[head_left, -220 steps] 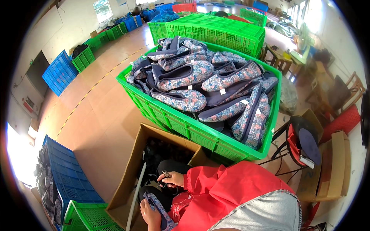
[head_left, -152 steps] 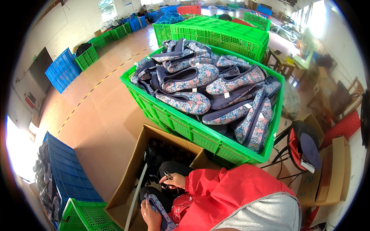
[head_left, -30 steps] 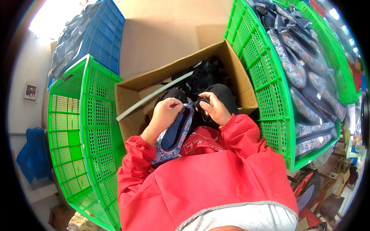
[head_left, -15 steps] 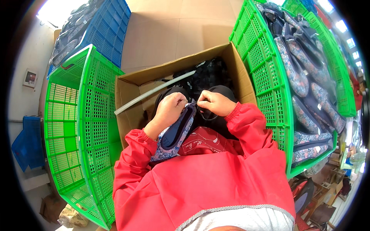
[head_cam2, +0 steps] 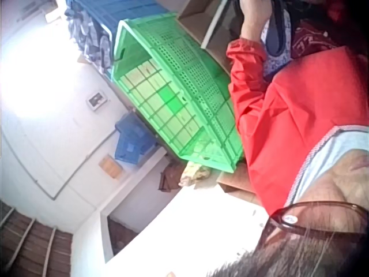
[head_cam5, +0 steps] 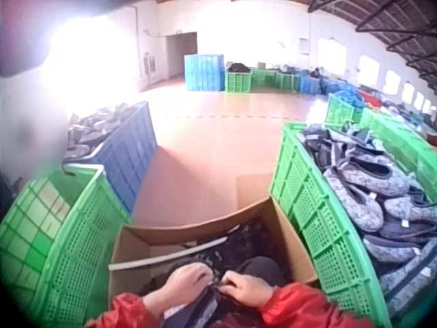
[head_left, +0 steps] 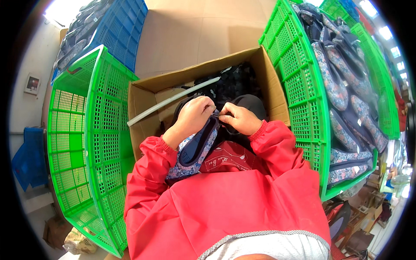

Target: The person sits inside a cardboard box and repeatedly picks up floral-patterned slippers from a green crate. They inspect the soles and uppers of the slippers, turning them over in their hands, and then place them back into the crate or box.

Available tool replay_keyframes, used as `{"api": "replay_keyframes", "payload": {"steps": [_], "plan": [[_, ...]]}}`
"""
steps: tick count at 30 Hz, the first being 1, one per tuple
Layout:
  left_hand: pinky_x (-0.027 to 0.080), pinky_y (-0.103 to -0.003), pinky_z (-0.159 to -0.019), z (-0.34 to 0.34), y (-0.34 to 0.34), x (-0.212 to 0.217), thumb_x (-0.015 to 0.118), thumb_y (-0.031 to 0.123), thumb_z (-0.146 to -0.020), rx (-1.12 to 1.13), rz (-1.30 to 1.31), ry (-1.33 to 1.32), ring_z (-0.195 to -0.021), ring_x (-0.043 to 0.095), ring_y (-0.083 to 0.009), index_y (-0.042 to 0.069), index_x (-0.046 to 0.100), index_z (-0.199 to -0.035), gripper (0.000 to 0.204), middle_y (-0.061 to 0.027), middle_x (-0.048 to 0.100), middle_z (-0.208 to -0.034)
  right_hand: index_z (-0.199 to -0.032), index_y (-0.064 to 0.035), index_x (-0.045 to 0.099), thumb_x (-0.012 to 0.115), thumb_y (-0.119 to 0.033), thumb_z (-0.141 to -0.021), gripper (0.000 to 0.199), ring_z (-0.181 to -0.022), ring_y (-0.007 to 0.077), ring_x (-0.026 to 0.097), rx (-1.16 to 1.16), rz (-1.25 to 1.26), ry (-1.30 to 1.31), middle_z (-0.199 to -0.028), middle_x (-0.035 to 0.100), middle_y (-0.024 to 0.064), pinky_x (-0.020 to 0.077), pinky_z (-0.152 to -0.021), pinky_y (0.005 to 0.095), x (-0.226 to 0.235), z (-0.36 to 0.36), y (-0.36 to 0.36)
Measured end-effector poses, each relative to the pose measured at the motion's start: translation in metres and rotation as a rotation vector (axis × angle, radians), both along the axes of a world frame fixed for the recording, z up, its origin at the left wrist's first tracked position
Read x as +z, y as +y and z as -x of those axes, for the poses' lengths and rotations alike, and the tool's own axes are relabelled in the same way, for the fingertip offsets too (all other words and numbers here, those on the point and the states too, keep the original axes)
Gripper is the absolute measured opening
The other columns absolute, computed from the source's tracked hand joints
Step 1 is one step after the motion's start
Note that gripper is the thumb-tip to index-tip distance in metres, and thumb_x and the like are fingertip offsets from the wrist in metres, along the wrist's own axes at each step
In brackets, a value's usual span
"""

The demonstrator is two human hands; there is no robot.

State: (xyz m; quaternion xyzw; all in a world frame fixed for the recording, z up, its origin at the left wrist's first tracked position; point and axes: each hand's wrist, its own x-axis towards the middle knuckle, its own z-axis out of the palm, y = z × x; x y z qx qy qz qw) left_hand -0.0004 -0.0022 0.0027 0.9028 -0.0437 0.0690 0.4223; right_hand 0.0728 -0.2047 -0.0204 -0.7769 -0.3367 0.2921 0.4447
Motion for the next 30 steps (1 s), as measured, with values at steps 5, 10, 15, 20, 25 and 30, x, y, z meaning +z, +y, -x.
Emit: {"api": "replay_keyframes", "payload": {"steps": [5,10,15,20,25,30], "plan": [[0.048,-0.039,-0.070,-0.003,0.001,-0.005,0.062,0.010,-0.086,0.013,0.015,0.044,-0.078,0.060,-0.0336,-0.001,0.062,-0.086,0.011,-0.0162,0.062,-0.082,-0.097,-0.0076,0.059,0.060,-0.032,-0.093,0.025,-0.084,0.0336,0.066,-0.049,-0.029,-0.024,-0.086,0.068,0.0140,0.0481,-0.072,0.0412,-0.001,0.009,0.000],[0.049,-0.037,-0.067,-0.006,0.003,-0.010,0.063,0.011,-0.086,0.028,0.032,0.037,-0.072,0.061,-0.0285,-0.001,0.063,-0.087,0.012,-0.0144,0.063,-0.079,-0.096,-0.0057,0.058,0.061,-0.025,-0.094,0.020,-0.079,0.0263,0.065,-0.085,-0.097,0.078,-0.083,0.068,0.0113,0.0488,-0.072,0.0362,-0.012,0.011,0.000],[0.050,-0.031,-0.060,-0.018,0.012,-0.006,0.064,0.010,-0.087,0.139,0.145,0.119,-0.063,0.062,-0.0157,-0.002,0.064,-0.087,0.013,-0.0090,0.064,-0.072,-0.093,-0.0028,0.057,0.061,-0.017,-0.095,0.015,-0.077,0.0140,0.061,-0.135,-0.235,0.258,-0.080,0.065,0.0066,0.0482,-0.072,0.0295,-0.023,0.018,-0.003],[0.051,-0.028,-0.066,-0.037,0.020,-0.004,0.063,0.007,-0.086,0.164,0.190,0.132,-0.073,0.066,-0.0142,-0.002,0.066,-0.090,0.011,-0.0092,0.068,-0.079,-0.095,-0.0024,0.057,0.061,-0.016,-0.096,0.014,-0.077,0.0125,0.060,-0.159,-0.285,0.337,-0.080,0.063,0.0058,0.0484,-0.074,0.0284,-0.025,0.016,-0.008],[0.053,-0.031,-0.078,-0.035,0.023,-0.002,0.060,0.000,-0.082,0.141,-0.015,-0.075,-0.088,0.067,-0.0203,0.000,0.065,-0.098,0.016,-0.0104,0.069,-0.094,-0.099,-0.0019,0.059,0.061,-0.019,-0.096,0.018,-0.081,0.0133,0.062,-0.173,-0.295,0.191,-0.084,0.066,0.0069,0.0490,-0.076,0.0288,-0.014,0.001,-0.005],[0.051,-0.040,-0.079,0.009,0.024,-0.002,0.063,0.007,-0.079,0.203,-0.088,-0.078,-0.090,0.064,-0.0330,0.004,0.065,-0.097,0.018,-0.0128,0.065,-0.092,-0.103,-0.0016,0.060,0.061,-0.022,-0.096,0.022,-0.083,0.0172,0.065,-0.055,-0.259,0.182,-0.088,0.068,0.0091,0.0494,-0.077,0.0307,0.009,-0.012,0.009]]}}
